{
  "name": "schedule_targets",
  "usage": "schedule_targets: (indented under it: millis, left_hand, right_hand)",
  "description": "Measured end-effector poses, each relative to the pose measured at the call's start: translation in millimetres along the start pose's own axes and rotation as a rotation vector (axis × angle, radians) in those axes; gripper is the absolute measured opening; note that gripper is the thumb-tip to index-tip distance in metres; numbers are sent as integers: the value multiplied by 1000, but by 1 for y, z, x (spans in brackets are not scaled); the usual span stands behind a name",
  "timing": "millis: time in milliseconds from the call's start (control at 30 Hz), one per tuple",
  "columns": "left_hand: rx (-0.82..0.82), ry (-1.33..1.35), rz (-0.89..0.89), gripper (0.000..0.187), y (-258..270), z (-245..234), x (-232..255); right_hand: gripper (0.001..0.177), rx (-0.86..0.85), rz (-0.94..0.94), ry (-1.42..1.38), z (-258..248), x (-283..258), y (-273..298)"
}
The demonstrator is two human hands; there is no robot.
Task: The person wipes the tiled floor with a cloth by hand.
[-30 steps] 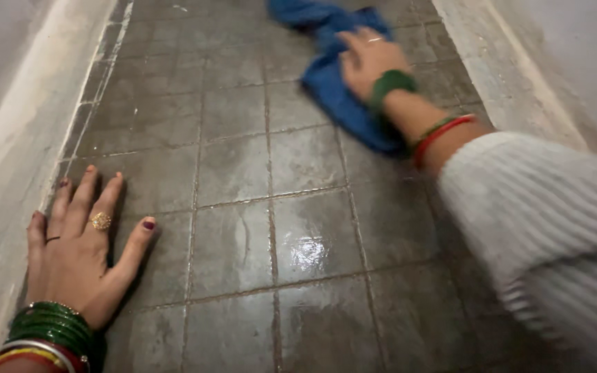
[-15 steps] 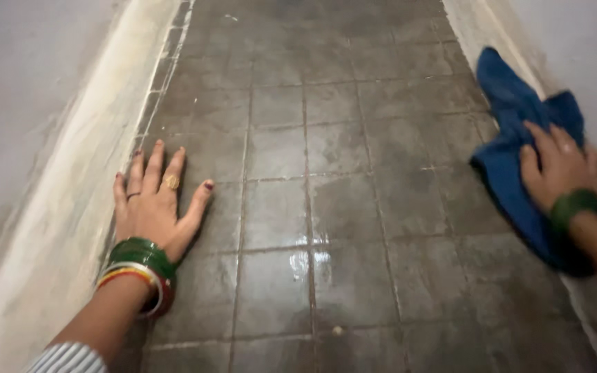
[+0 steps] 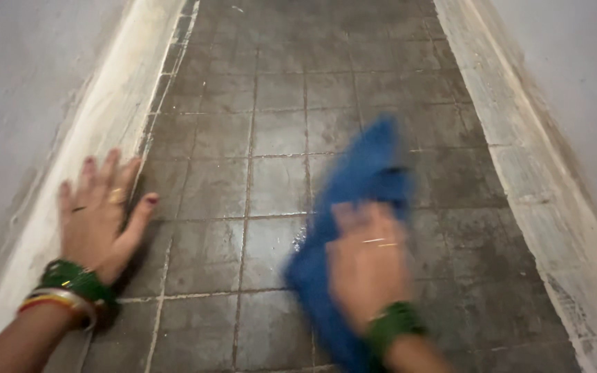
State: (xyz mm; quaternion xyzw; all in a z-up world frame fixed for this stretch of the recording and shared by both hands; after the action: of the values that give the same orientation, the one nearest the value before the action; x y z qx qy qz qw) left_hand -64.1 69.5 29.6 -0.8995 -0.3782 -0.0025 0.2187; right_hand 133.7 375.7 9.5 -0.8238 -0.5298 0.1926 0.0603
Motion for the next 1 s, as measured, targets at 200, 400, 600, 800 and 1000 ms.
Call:
schedule_targets:
  millis: [200,400,600,800,1000]
  left_hand:
    - [33,-50,-123,64,39,-12,-34]
    - [97,-102,-133,66,41,-7,-41]
    - [73,-168,-115,68,36,-12,-34]
    - [84,-133,-172,70,35,-14,-30]
    - [87,-76,-185,73,34,-14,-32]
  right_hand:
    - [56,-102,-383,-366,12,-192,20]
    - [47,-51,-485,-408,44,-213,-57]
    - [44,95,-257,-179,35,-77,-132]
    - [52,160,92,154,11,158,-100]
    - [60,298,210,-77,76,268,-145]
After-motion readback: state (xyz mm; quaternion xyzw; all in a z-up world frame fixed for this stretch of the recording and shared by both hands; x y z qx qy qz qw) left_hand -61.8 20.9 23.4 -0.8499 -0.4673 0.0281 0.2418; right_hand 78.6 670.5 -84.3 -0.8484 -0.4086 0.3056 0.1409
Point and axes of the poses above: each hand's wrist, its own y-axis away from the middle knuckle, its own z-axis out of the palm, x = y × z, the point moved 7 cm from there along -y, towards the middle knuckle, and after that the axes turned 12 degrees about z, right-handed, at the moved point
